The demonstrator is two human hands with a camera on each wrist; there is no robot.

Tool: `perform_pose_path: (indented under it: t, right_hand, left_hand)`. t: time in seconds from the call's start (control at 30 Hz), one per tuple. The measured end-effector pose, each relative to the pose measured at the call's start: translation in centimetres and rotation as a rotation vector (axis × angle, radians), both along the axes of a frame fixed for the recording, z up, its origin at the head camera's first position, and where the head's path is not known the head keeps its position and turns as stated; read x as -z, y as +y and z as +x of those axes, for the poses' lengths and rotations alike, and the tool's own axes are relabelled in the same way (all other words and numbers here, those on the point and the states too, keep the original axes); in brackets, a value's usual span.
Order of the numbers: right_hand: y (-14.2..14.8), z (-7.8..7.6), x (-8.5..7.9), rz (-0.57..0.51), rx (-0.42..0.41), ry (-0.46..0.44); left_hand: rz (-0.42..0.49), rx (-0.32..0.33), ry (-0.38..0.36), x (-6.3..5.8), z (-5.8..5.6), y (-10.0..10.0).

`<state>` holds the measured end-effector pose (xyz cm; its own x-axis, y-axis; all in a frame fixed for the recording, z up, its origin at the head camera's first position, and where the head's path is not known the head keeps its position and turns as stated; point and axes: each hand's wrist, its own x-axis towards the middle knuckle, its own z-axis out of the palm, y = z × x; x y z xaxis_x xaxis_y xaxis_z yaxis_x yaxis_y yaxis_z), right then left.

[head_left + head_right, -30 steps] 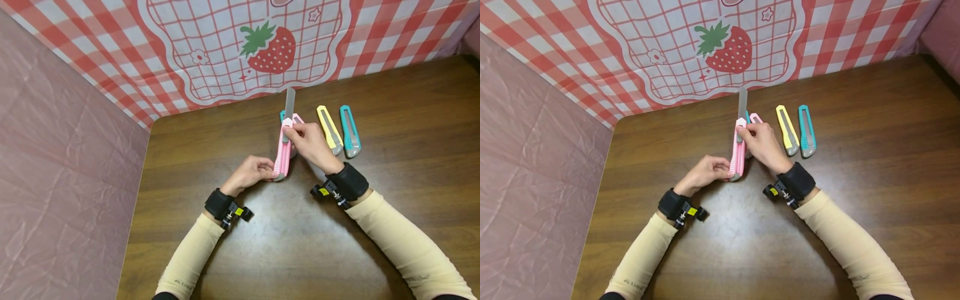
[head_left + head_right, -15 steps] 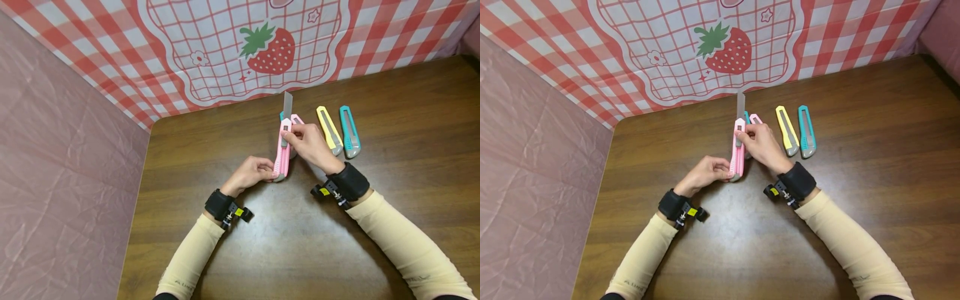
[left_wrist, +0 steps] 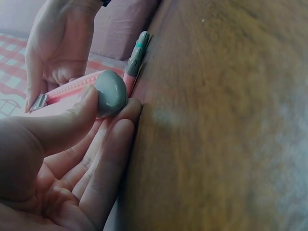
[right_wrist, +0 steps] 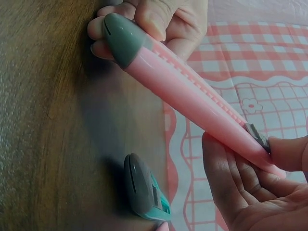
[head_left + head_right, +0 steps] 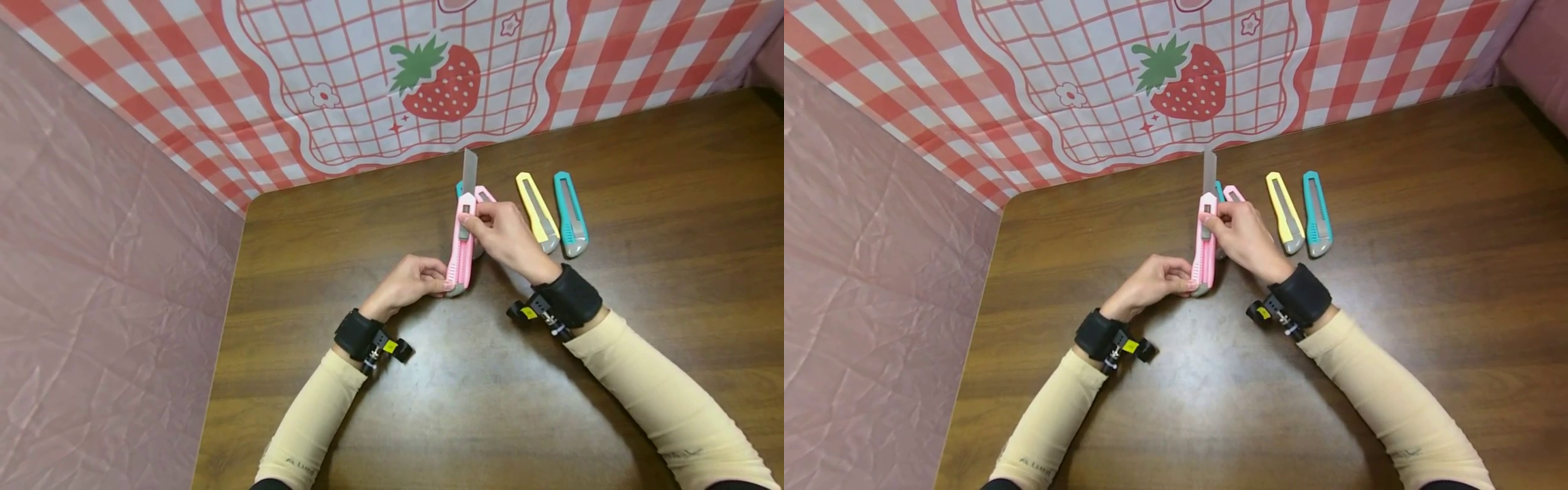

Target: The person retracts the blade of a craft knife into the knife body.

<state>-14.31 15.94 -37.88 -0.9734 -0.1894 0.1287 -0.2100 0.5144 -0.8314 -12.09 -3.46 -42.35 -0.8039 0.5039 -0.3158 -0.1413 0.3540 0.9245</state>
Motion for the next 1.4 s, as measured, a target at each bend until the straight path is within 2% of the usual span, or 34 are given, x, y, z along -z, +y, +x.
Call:
perform_pose_path:
  t: [0.3,1.4]
  right_hand:
    - [0.12,-0.01,0.28,-0.020,-0.012,-0.040]
    - [-0.22,-0.09,0.16,-0.020,-0.010,-0.043]
  left_hand:
    - [0.019,-0.015,-0.023,0.16,-0.12,0.21]
    - [-0.001,-0.022,-0.036,-0.01,0.01,0.12]
